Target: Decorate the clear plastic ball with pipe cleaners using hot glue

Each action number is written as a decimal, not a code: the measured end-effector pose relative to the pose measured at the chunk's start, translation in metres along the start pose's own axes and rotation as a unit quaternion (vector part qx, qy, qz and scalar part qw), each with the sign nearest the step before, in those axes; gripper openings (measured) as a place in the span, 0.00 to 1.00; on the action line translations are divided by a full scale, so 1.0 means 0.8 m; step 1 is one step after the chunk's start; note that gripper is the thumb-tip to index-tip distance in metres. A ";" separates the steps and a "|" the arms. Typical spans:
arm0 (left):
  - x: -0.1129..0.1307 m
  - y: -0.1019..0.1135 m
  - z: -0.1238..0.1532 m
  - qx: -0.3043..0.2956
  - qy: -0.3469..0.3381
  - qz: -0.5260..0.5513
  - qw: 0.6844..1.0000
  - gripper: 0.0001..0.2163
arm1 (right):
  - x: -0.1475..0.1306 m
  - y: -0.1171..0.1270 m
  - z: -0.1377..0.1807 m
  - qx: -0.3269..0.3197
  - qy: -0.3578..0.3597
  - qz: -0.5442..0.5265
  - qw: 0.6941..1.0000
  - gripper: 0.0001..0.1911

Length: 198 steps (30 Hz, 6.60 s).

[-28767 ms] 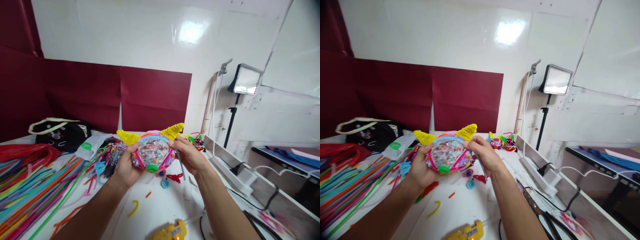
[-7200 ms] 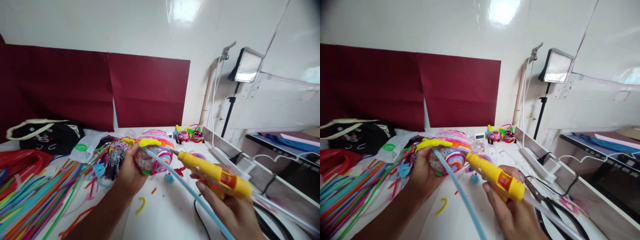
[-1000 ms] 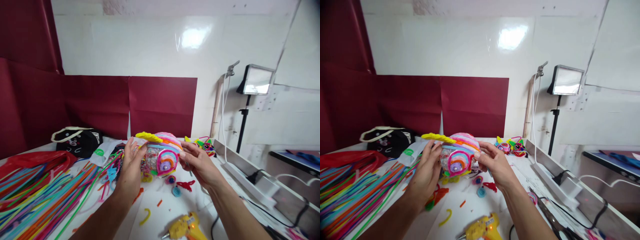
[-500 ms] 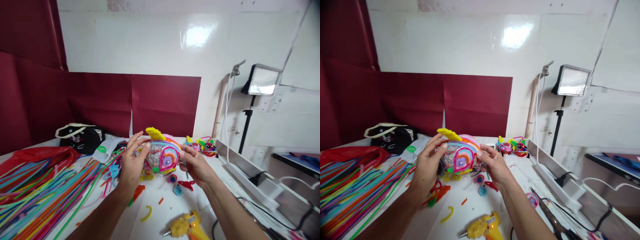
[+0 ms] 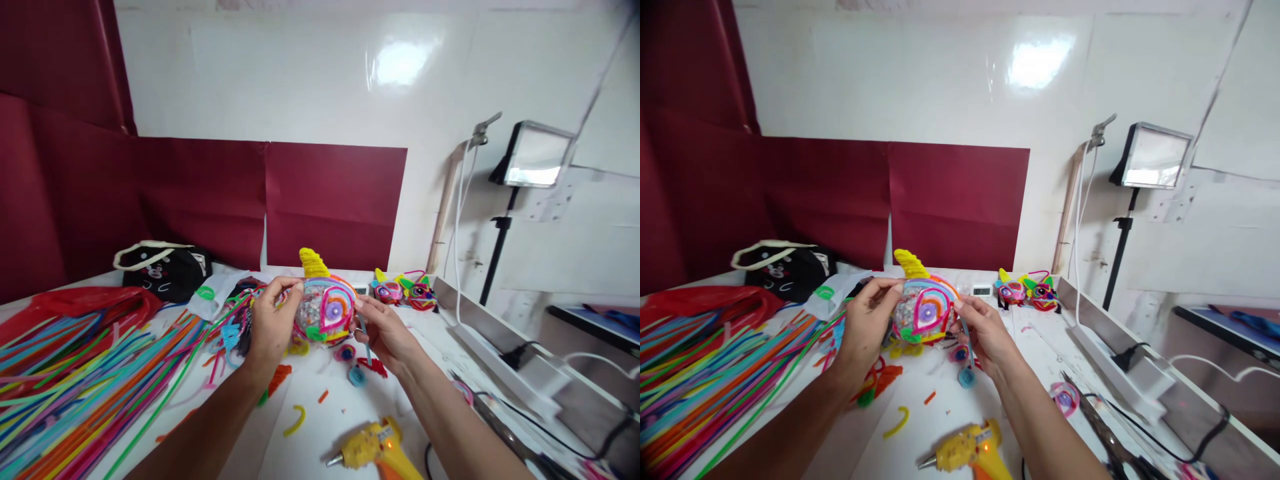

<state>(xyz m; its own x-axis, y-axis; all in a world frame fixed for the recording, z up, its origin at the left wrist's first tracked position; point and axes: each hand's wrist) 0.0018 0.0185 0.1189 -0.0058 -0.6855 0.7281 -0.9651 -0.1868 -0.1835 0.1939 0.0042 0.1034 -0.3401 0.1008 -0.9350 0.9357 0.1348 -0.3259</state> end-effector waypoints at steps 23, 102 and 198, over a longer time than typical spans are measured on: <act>0.037 0.000 0.012 -0.092 -0.021 -0.040 0.995 0.13 | -0.011 -0.001 0.000 0.003 0.010 -0.038 0.999 0.20; 0.026 -0.027 0.029 -0.001 -0.029 -0.070 0.997 0.38 | -0.022 -0.048 0.046 0.085 0.101 0.094 0.987 0.25; 0.033 -0.031 0.032 0.044 0.211 0.220 0.951 0.35 | -0.024 -0.037 0.068 0.023 0.183 0.436 0.881 0.11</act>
<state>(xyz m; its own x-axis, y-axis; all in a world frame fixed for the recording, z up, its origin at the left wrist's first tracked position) 0.0319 -0.0132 0.1256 -0.5267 -0.3715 0.7646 -0.8194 -0.0175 -0.5730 0.1780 -0.0556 0.1231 0.5107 0.4587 -0.7272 0.8560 -0.1916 0.4802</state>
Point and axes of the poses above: each hand's wrist, its own z-axis away from the middle knuckle, its own y-axis out of the back of the hand, x = y × z, and after that the axes turned 13 degrees about z, right-handed
